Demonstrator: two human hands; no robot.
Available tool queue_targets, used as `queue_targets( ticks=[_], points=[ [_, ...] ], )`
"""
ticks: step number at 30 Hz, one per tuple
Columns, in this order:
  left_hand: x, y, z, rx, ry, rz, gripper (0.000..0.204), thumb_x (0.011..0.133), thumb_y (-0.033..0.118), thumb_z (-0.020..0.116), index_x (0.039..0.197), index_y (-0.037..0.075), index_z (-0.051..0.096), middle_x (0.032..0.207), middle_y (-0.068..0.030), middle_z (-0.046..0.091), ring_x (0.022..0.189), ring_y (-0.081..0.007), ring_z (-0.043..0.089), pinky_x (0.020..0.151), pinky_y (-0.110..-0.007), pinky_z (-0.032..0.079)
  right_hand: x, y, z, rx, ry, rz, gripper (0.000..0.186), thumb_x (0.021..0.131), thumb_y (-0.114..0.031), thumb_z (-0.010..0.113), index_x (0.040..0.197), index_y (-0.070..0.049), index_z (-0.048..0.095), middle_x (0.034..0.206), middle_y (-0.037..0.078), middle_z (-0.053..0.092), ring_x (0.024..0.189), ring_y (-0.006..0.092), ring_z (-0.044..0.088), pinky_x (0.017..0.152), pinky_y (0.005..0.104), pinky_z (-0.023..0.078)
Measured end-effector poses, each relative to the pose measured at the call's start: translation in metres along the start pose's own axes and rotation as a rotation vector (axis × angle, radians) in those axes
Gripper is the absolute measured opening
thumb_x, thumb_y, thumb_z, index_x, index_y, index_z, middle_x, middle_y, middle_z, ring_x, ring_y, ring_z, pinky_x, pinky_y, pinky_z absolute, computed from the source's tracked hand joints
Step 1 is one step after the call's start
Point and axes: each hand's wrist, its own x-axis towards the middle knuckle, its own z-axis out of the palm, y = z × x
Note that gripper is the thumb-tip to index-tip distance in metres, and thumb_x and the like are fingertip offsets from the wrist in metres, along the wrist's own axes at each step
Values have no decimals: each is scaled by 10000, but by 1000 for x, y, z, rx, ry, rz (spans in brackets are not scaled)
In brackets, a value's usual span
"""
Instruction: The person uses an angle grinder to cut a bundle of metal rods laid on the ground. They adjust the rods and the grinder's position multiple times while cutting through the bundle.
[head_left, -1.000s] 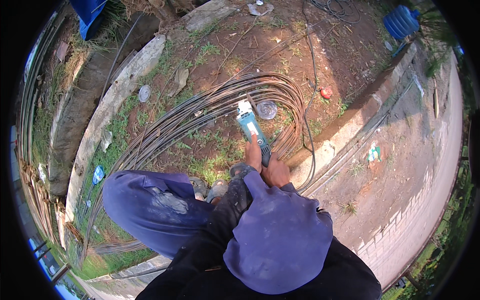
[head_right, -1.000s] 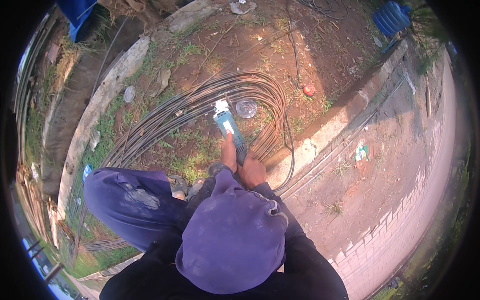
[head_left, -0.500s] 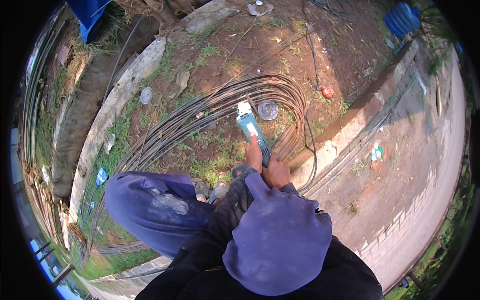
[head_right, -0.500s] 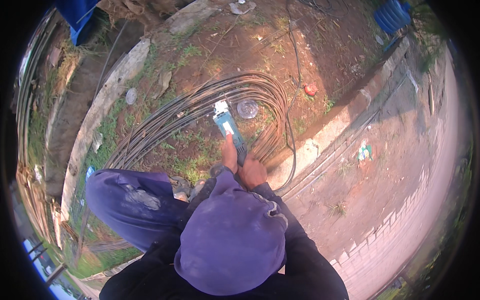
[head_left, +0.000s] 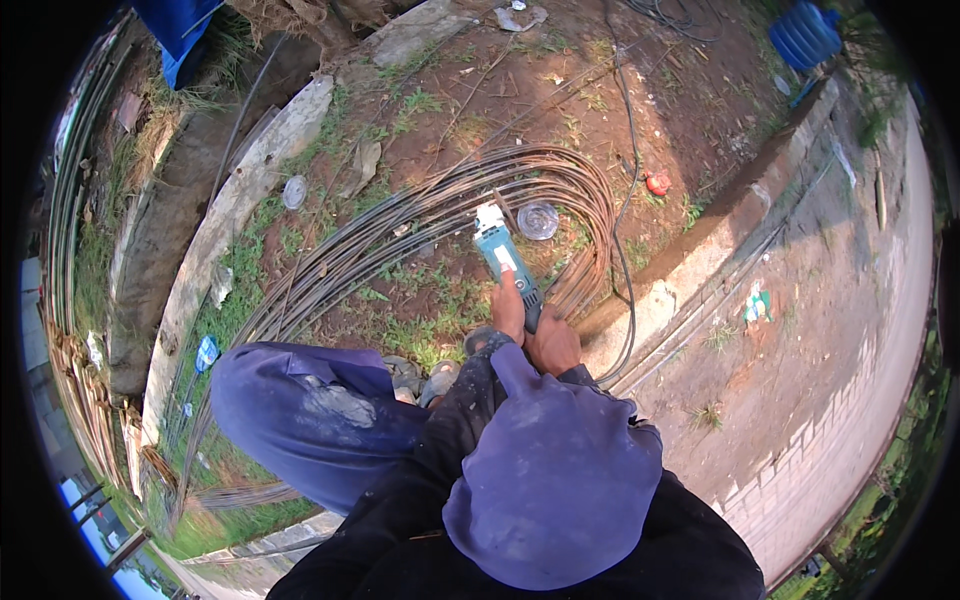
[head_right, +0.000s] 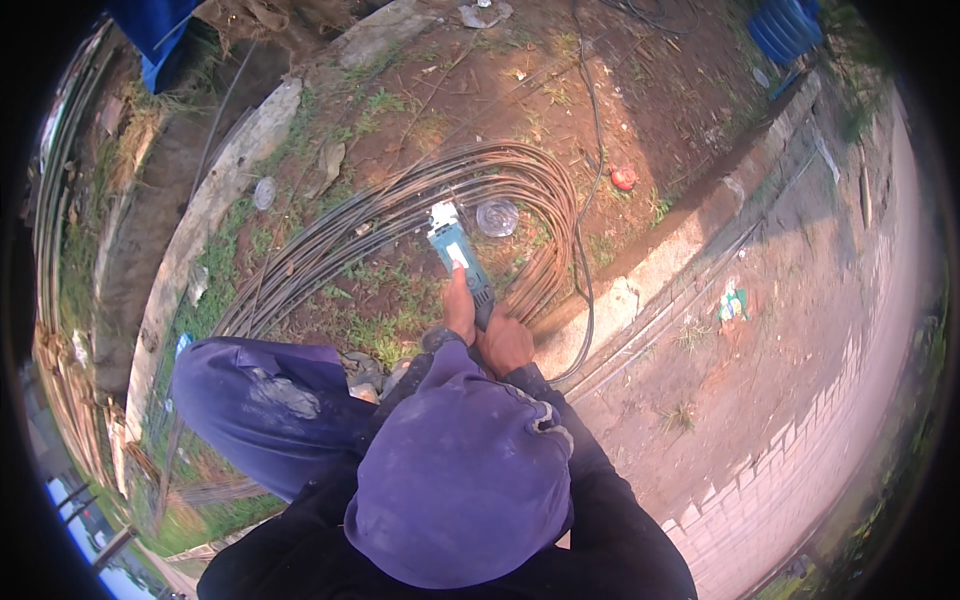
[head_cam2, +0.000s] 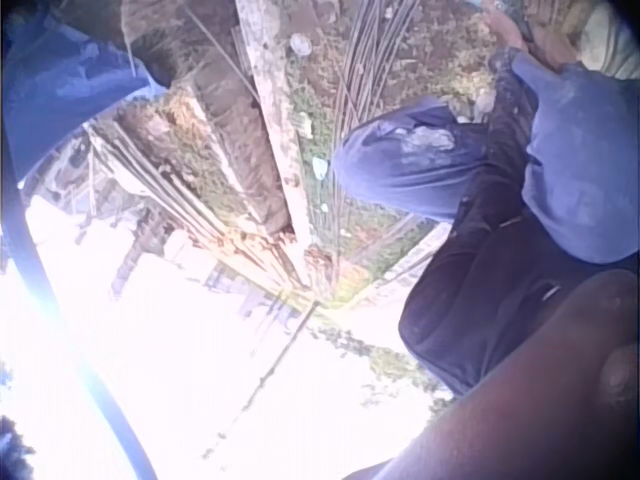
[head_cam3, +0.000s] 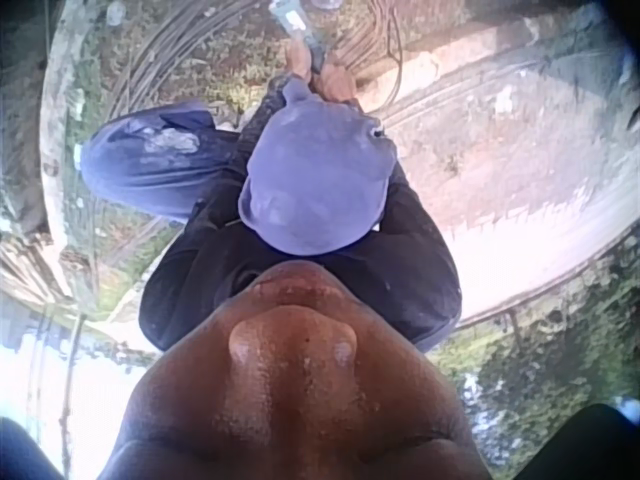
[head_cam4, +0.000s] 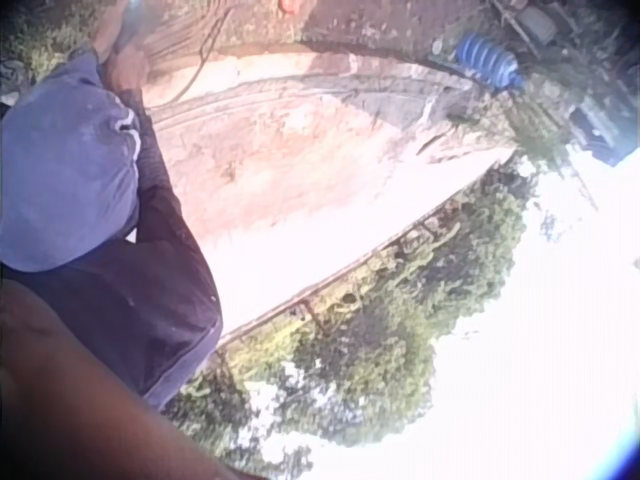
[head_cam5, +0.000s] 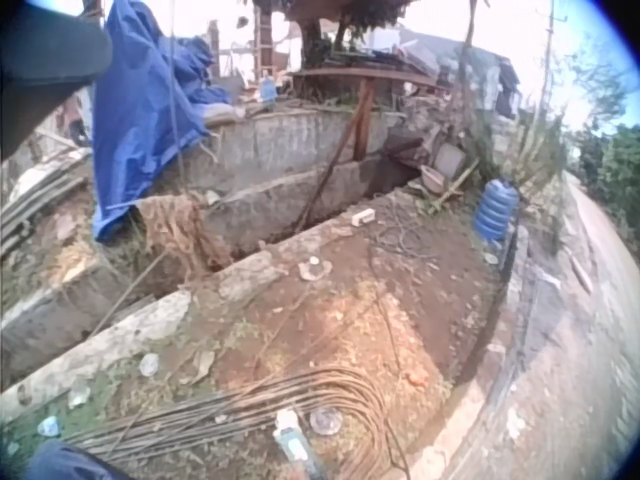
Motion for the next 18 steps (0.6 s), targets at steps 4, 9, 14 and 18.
queue_targets(
  ticks=[4,9,14,18],
  points=[
    [3,-1,2,53,7,-6,639,972,544,443,1073,-65,607,919,-132,642,833,-223,615,765,-357,466,2,2,-1,10,-8,8,532,831,-386,671,1030,52,443,810,332,649,821,487,651,761,550,508],
    [-4,-1,-1,117,29,53,672,968,551,434,1102,-85,604,977,-167,643,908,-269,605,833,-389,445,-6,-6,-10,7,-24,25,570,836,-447,653,1046,38,440,833,328,655,837,488,652,768,552,509],
    [-9,2,-12,280,232,65,715,951,578,405,1117,-87,608,1009,-224,652,939,-348,612,849,-427,440,-11,-11,-1,-70,-150,59,644,839,-514,627,1098,33,407,840,320,660,850,486,653,783,554,510],
    [-17,17,-20,379,230,113,746,934,602,393,1108,-88,617,1033,-271,645,992,-397,599,872,-449,430,-8,-13,11,-62,-159,46,660,840,-523,623,1108,33,391,828,317,660,836,487,655,783,556,512]
  ],
)
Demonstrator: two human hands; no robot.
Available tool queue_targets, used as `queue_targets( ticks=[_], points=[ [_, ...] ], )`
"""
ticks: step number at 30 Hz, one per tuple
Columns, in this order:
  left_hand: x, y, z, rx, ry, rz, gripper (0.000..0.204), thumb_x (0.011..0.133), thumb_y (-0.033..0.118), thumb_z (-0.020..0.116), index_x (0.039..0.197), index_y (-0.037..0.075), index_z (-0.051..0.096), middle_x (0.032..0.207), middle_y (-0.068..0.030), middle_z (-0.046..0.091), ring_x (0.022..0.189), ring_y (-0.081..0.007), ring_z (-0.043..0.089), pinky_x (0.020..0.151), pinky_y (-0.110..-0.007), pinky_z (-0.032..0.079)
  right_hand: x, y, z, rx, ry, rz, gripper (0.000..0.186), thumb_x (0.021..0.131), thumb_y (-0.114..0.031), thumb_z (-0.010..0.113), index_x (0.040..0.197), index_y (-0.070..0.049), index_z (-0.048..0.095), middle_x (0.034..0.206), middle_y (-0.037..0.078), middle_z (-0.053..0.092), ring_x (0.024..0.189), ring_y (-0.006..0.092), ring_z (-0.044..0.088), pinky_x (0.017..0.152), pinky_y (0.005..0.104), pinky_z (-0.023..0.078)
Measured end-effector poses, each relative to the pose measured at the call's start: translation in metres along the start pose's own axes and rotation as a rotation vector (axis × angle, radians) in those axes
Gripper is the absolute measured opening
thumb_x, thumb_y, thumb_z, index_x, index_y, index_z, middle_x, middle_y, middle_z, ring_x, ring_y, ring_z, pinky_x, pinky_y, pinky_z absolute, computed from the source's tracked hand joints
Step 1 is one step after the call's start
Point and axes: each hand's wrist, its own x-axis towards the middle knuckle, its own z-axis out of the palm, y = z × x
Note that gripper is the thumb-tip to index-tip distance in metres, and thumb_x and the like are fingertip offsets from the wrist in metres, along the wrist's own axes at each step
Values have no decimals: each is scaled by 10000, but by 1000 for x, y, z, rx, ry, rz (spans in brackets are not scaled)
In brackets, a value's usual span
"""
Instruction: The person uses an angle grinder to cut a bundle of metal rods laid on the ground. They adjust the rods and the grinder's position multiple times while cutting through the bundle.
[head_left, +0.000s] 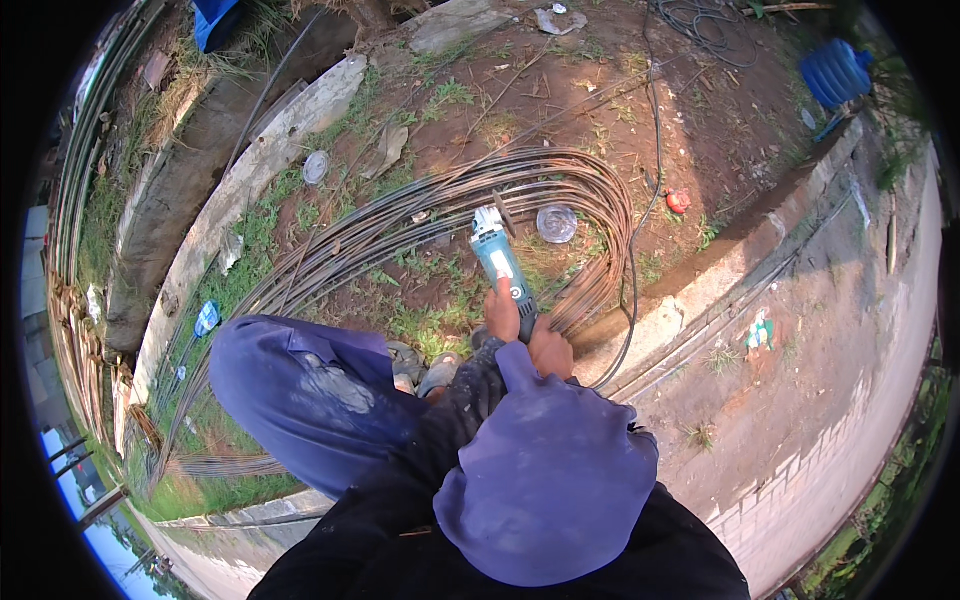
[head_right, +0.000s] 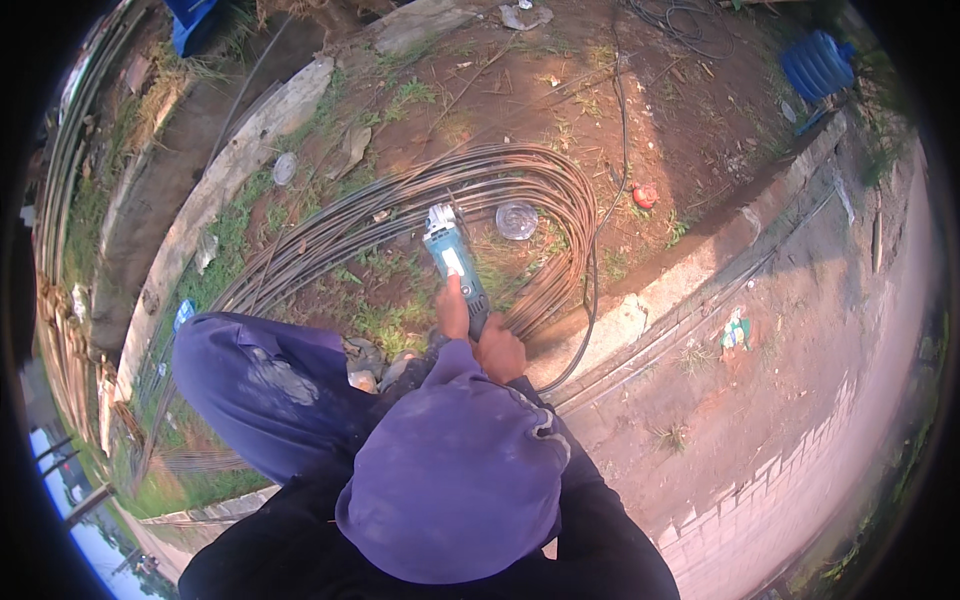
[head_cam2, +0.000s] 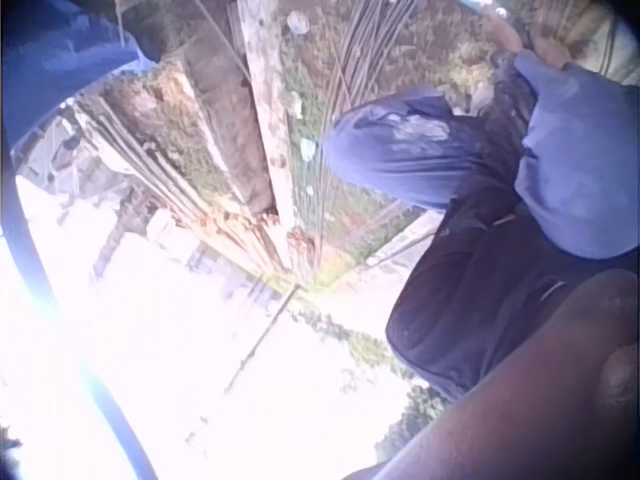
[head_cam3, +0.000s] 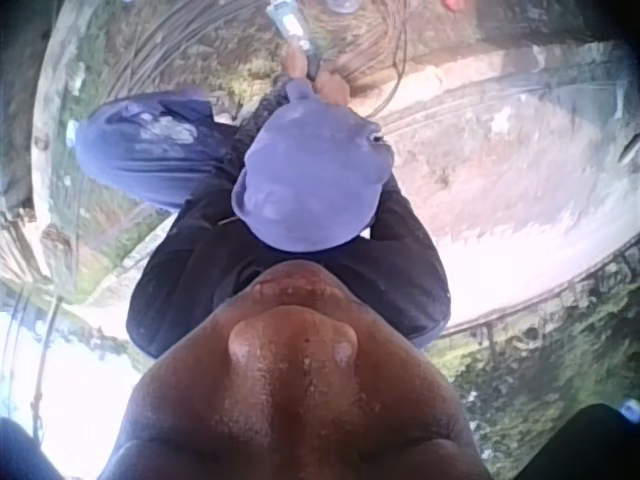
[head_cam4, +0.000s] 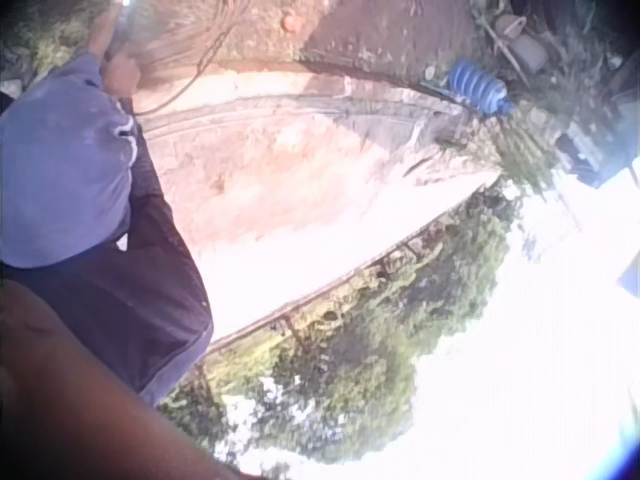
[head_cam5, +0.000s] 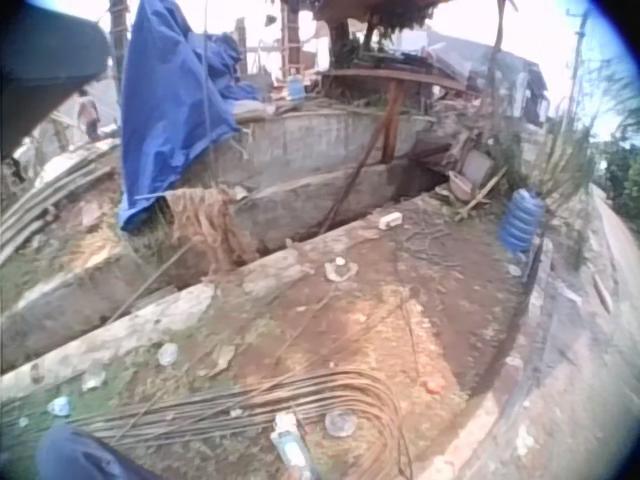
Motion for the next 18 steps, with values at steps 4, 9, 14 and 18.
queue_targets(
  ticks=[4,9,14,18],
  points=[
    [4,-4,-11,-1,20,-21,742,933,604,395,1092,-82,632,1027,-275,643,997,-392,600,882,-440,428,-3,-7,5,-4,9,-37,649,837,-517,628,1095,33,397,800,316,658,811,488,657,767,561,514],
    [-4,0,-8,-8,65,43,720,945,587,404,1083,-80,638,1014,-263,653,978,-386,609,875,-432,431,-3,-3,5,3,6,-61,645,838,-512,629,1092,35,399,793,321,655,809,490,658,762,561,515],
    [7,-9,-8,-155,-20,-63,712,958,571,405,1098,-90,631,1011,-252,656,961,-367,610,865,-428,432,-4,-7,3,23,-16,-39,643,838,-505,633,1089,40,402,829,327,657,835,488,659,779,558,514],
    [17,-22,-14,-157,-53,-47,731,962,577,398,1076,-108,627,976,-258,653,935,-369,608,845,-440,431,-6,-15,-4,-11,-61,-7,628,830,-481,650,1089,36,404,854,325,661,859,488,657,794,559,510]
  ],
)
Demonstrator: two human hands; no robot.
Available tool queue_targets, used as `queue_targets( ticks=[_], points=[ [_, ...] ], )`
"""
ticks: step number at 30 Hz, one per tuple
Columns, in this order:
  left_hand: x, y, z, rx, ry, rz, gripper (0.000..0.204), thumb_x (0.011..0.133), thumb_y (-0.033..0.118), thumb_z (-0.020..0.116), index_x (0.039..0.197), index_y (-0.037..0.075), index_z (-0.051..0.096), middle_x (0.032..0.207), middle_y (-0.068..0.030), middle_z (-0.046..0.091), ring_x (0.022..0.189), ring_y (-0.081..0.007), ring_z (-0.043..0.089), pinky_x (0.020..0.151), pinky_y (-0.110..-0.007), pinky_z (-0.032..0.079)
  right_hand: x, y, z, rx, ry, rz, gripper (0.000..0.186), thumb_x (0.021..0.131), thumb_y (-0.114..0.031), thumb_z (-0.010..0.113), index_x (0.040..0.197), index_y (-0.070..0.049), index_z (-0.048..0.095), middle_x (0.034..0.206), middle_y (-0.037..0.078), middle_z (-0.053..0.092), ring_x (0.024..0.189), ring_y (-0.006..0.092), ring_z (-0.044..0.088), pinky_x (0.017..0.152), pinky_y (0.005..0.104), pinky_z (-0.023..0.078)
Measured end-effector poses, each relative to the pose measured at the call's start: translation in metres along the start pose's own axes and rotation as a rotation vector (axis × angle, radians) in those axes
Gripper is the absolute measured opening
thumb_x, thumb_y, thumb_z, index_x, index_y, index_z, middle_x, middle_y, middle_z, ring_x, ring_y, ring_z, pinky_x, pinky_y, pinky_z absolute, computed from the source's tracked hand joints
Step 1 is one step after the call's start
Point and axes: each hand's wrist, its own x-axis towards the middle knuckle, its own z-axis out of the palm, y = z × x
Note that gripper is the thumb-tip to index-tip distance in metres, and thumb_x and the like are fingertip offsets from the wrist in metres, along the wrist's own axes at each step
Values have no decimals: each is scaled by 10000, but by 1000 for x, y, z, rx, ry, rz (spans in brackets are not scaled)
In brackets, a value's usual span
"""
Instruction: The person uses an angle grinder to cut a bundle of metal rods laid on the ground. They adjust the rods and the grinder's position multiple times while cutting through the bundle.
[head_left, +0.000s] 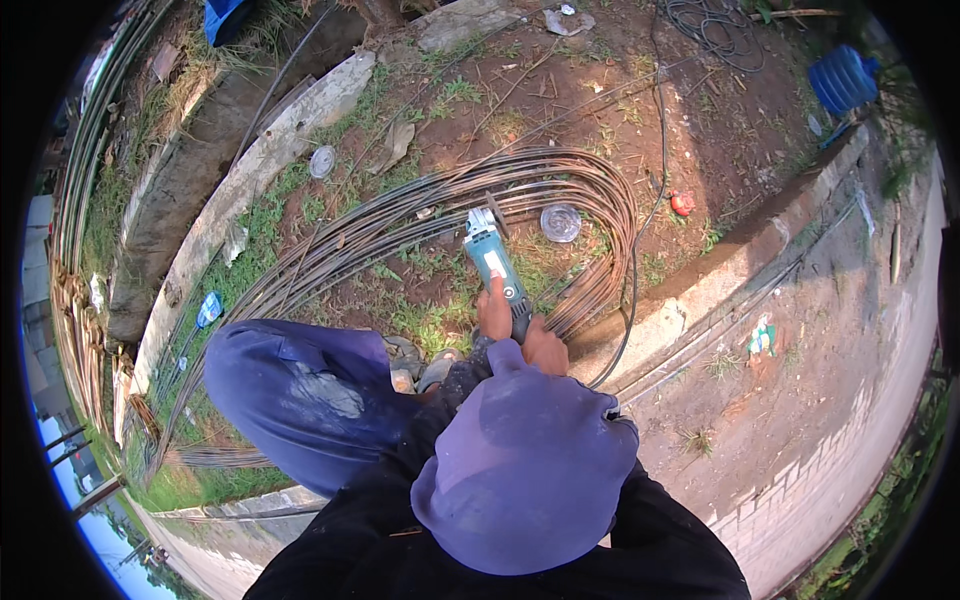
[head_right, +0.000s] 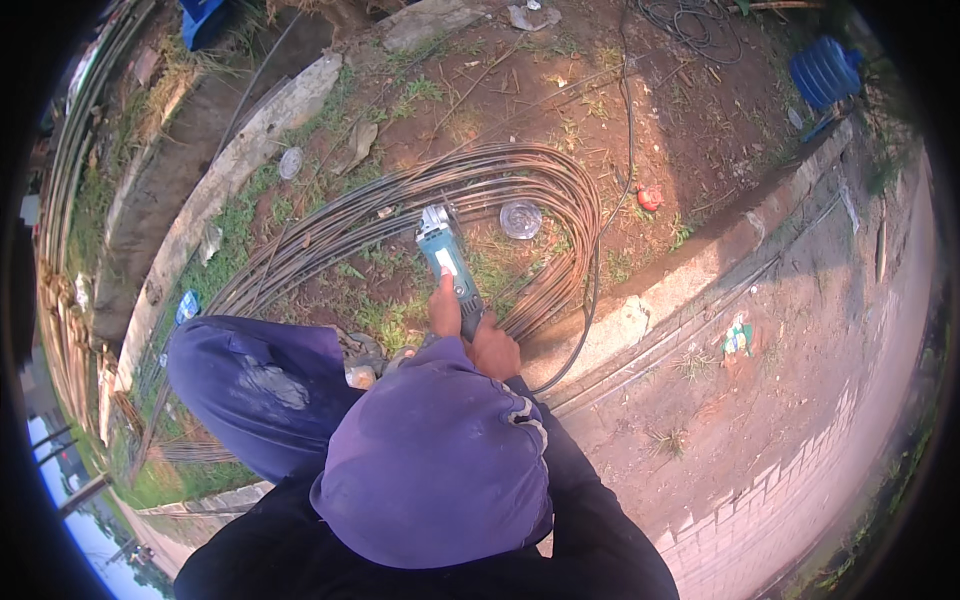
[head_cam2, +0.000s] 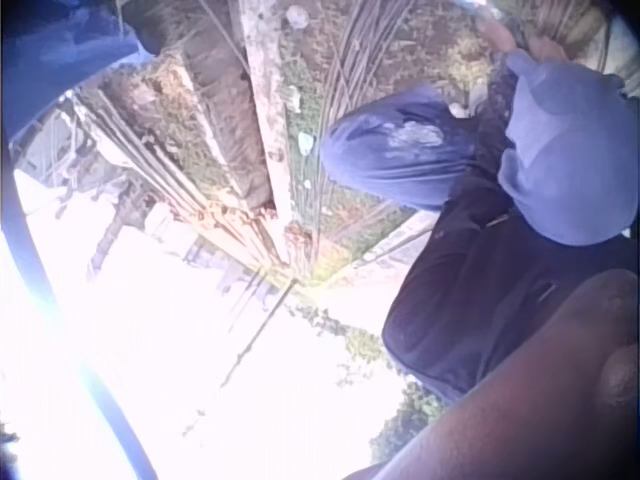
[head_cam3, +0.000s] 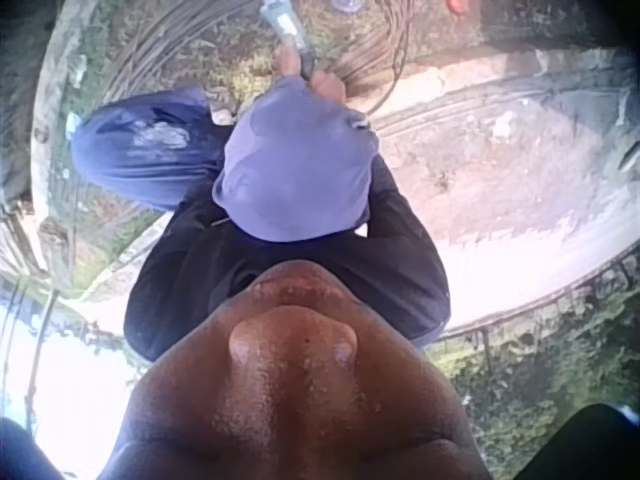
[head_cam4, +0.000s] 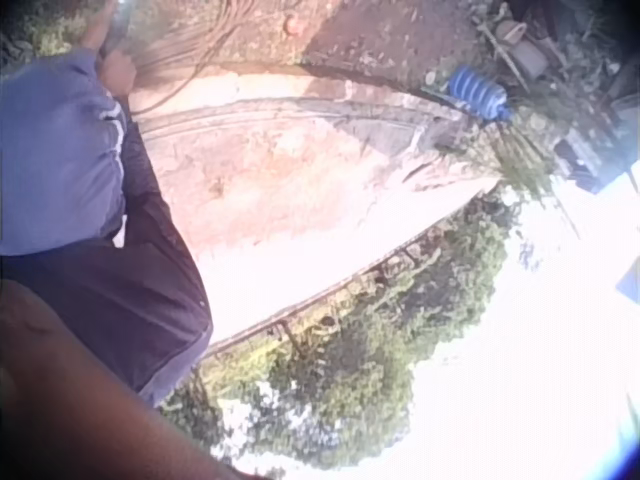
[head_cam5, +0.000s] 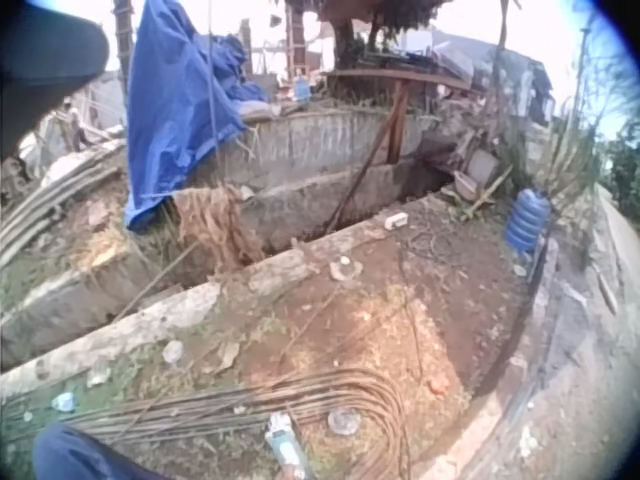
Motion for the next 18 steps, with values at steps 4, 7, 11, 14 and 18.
queue_targets(
  ticks=[4,7,11,14,18],
  points=[
    [6,-2,10,-39,24,58,766,961,603,389,1052,-119,626,963,-266,650,929,-379,603,835,-455,426,0,2,-13,-17,1,31,564,826,-399,671,1098,21,410,880,329,658,886,489,650,793,559,506],
    [2,9,16,-25,59,66,806,957,631,377,1071,-131,611,1013,-283,640,947,-397,595,847,-467,420,0,12,-11,-17,25,-15,538,820,-353,683,1104,19,417,890,335,653,888,497,641,782,560,501],
    [-1,14,-1,-117,113,-56,817,959,634,383,1134,-143,564,1069,-268,621,998,-366,587,863,-439,421,-10,8,-24,25,52,-104,551,797,-345,718,1090,26,434,872,334,649,866,509,630,765,566,496],
    [-8,-1,-4,-287,-31,-101,779,966,618,395,1168,-118,549,1142,-238,603,1056,-334,573,903,-410,420,-20,4,-34,13,36,-93,559,787,-350,738,1077,27,444,854,328,650,855,511,629,758,571,494],
    [-40,38,3,-143,-11,-29,686,986,575,390,1285,-38,470,1185,-223,594,1131,-331,552,959,-406,404,-19,1,-29,-82,47,-65,549,808,-369,725,1070,22,443,853,325,650,854,512,631,756,571,495]
  ],
)
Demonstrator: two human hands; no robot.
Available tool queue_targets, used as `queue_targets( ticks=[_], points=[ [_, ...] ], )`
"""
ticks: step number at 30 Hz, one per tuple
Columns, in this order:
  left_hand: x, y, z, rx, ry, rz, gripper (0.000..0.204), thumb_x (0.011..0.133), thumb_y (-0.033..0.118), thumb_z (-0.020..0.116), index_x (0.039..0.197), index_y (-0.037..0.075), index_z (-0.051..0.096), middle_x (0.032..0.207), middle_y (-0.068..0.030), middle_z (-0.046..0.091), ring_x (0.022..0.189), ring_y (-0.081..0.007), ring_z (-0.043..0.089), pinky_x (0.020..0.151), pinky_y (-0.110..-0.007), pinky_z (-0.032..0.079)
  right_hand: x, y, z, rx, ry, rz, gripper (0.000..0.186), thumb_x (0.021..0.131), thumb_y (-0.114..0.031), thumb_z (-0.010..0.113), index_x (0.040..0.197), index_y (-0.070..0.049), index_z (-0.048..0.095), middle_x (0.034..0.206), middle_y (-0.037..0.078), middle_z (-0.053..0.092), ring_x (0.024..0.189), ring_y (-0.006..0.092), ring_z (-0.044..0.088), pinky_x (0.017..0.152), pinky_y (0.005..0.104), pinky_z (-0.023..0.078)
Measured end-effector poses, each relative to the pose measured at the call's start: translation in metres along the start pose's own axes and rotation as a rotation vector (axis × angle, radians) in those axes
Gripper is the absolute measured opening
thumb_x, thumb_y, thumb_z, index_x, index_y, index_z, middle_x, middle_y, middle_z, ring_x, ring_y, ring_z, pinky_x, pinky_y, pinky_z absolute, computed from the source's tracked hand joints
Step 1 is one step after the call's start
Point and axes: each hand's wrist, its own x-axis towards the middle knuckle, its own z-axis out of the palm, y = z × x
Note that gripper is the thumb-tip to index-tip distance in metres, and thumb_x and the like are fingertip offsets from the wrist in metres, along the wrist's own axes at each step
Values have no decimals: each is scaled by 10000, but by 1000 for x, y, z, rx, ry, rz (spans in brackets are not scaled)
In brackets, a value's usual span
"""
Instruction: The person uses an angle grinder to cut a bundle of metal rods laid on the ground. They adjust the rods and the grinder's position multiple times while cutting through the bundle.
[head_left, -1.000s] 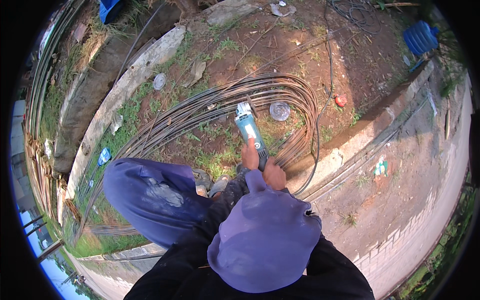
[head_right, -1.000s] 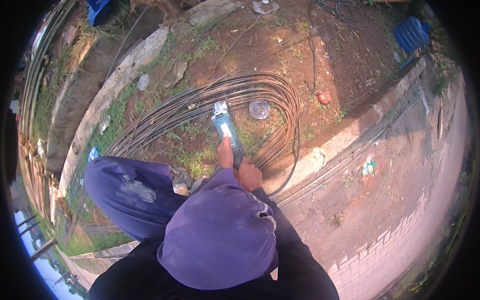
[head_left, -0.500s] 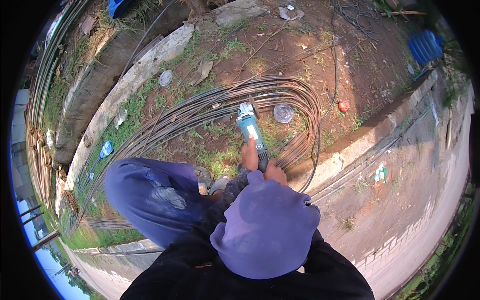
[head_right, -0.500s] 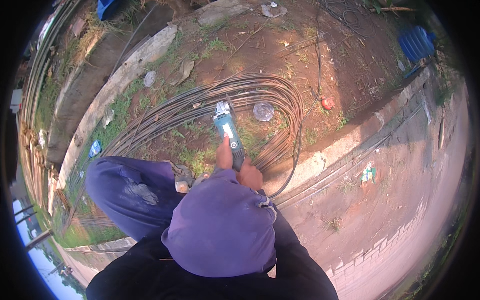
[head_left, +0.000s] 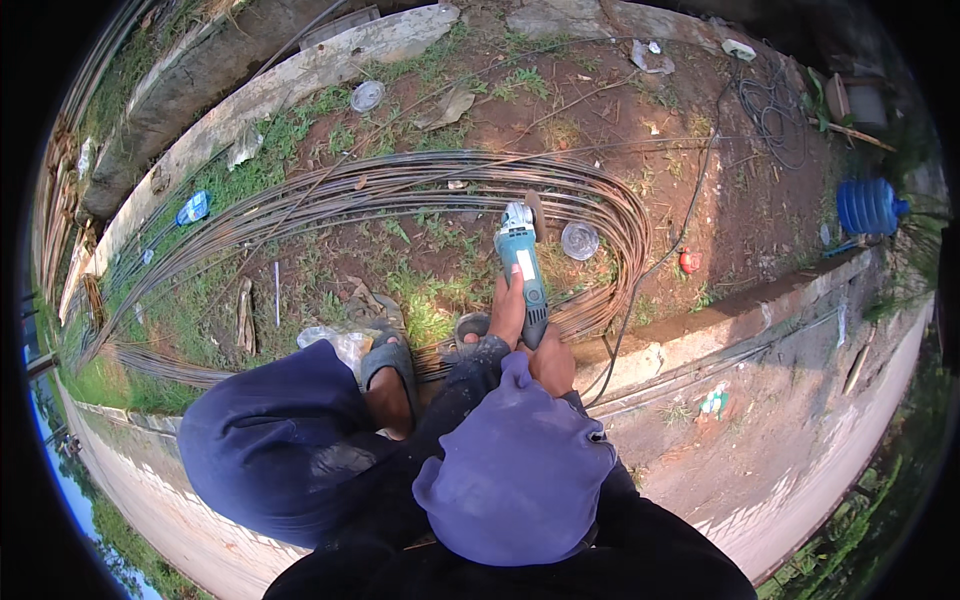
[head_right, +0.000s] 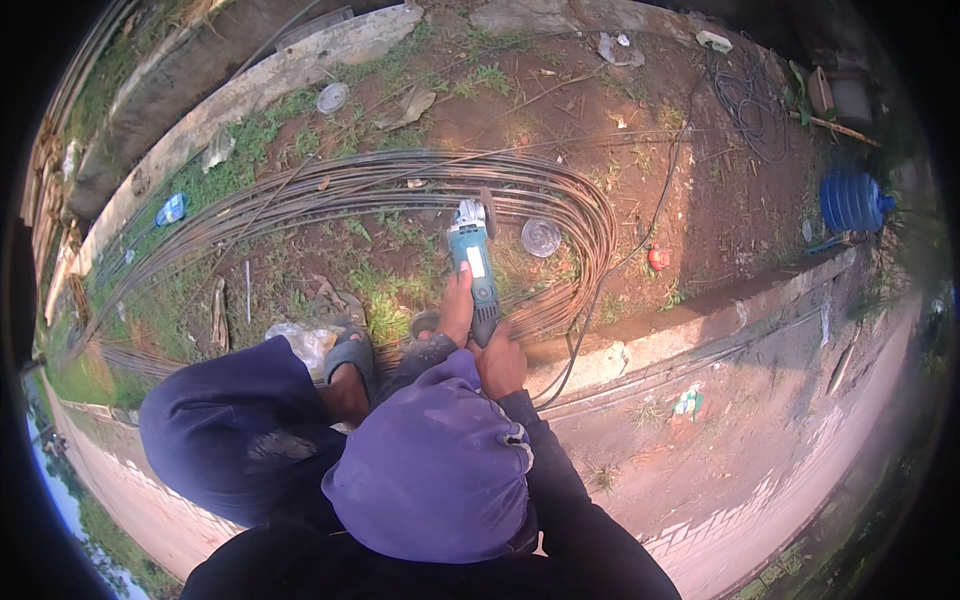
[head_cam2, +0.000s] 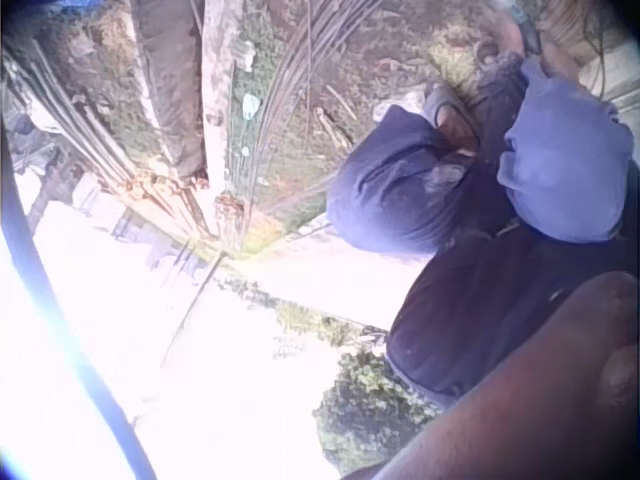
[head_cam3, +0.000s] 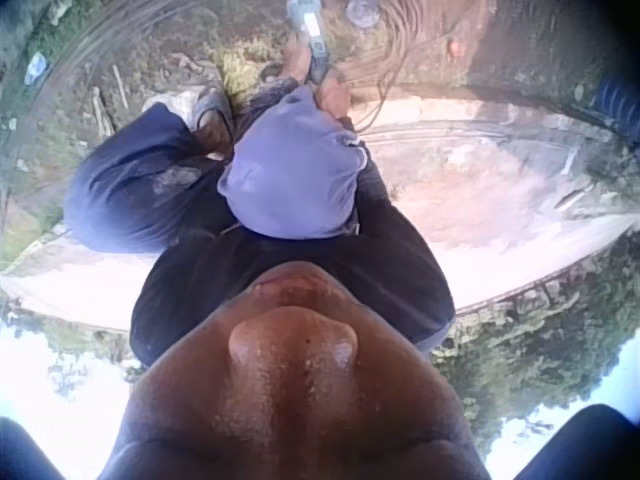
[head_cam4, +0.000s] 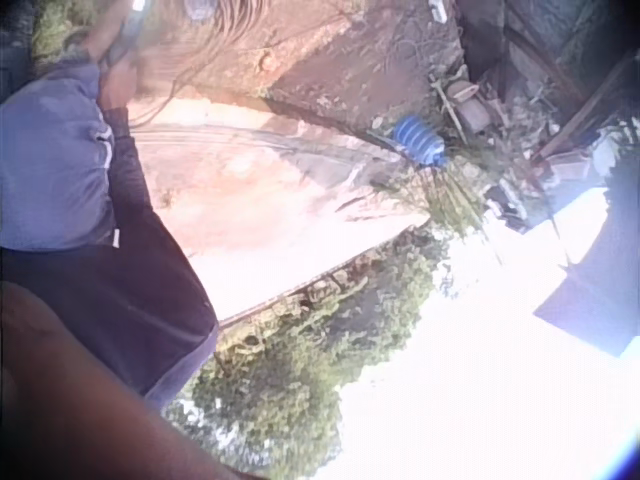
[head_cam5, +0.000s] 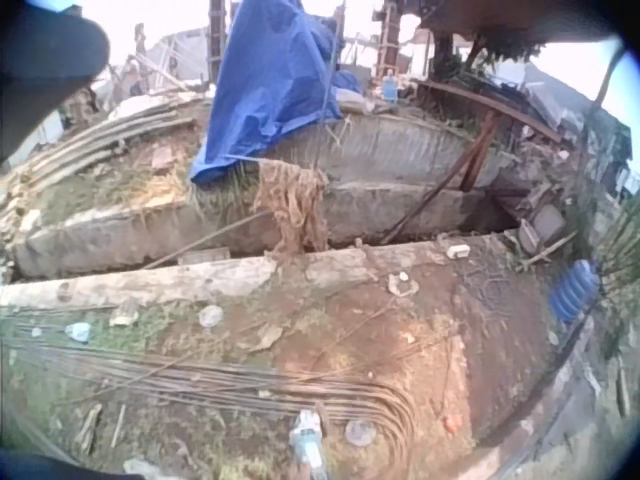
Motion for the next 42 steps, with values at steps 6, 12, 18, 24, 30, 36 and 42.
queue_targets(
  ticks=[6,12,18,24,30,36,42],
  points=[
    [23,1,2,83,86,82,685,987,563,354,1285,-46,450,1146,-306,585,1076,-435,573,915,-462,424,15,-7,15,-35,51,-64,565,833,-412,693,1062,28,421,858,336,649,858,507,638,753,561,504],
    [37,-10,-1,111,93,58,695,988,565,352,1211,-77,502,1065,-277,604,992,-375,602,860,-441,447,21,6,41,22,36,-109,594,857,-442,658,1042,61,403,836,328,652,844,501,645,754,565,505],
    [33,-6,-4,131,46,115,686,1003,543,338,1175,-93,530,1083,-239,588,958,-329,583,849,-420,439,8,-5,28,34,51,-102,569,877,-428,631,1034,73,414,820,322,653,815,489,653,737,560,506],
    [42,-13,2,176,13,106,668,1008,523,341,1158,-97,539,1060,-243,582,955,-342,561,854,-424,424,8,-1,28,126,86,-81,570,876,-437,633,1029,69,418,814,321,653,811,485,656,733,554,508],
    [42,-15,-1,173,0,92,676,1002,529,348,1144,-101,545,1051,-267,584,956,-362,563,864,-437,418,12,-2,30,83,38,-59,582,878,-464,619,1026,63,422,820,319,656,819,487,655,748,553,509],
    [44,-13,1,163,2,108,678,1001,521,358,1186,-106,535,1064,-261,591,960,-353,565,864,-429,419,18,0,32,77,35,-55,608,872,-491,615,1031,64,425,829,323,655,828,489,653,751,557,507],
    [50,-20,1,113,62,142,642,1011,515,367,1099,-75,606,971,-183,631,879,-264,583,789,-389,443,22,-1,40,68,29,-62,630,878,-519,596,1043,66,427,841,326,653,832,491,651,752,560,506]
  ],
)
